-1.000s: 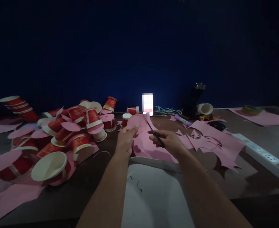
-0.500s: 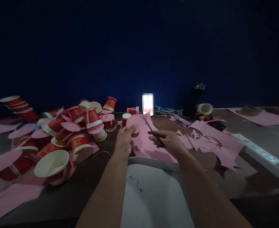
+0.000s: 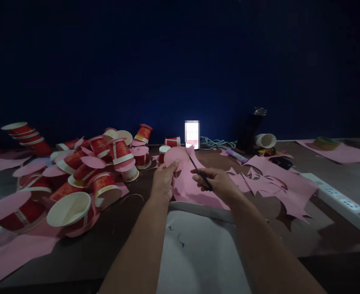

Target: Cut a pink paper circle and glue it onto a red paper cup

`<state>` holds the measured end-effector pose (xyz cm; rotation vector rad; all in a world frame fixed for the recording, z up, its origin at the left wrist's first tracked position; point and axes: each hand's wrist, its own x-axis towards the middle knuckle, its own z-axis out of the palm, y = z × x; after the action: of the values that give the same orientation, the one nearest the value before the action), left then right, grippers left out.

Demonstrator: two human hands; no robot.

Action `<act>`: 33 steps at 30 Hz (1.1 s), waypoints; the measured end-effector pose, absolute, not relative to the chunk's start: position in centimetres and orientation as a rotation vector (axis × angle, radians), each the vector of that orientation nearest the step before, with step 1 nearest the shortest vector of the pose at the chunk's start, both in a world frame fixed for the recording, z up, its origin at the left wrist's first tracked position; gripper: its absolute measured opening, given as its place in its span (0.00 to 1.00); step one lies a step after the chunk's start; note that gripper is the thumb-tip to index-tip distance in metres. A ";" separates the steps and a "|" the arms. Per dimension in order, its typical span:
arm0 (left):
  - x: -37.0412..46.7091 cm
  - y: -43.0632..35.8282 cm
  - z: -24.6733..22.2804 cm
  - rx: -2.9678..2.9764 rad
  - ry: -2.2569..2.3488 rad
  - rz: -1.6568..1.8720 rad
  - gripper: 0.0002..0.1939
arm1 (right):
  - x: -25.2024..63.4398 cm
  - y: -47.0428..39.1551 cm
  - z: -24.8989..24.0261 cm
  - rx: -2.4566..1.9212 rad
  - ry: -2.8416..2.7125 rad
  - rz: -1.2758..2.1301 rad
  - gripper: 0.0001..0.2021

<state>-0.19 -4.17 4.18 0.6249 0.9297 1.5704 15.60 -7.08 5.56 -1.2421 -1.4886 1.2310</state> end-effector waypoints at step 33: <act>-0.4 -4.2 4.7 0.611 0.909 1.572 0.20 | 15.5 -7.3 5.7 -1.270 -1.427 1.225 0.22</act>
<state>-0.39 -4.24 4.73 0.6113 0.9095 1.5722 15.49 -7.32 5.70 -1.2698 -1.4266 1.2250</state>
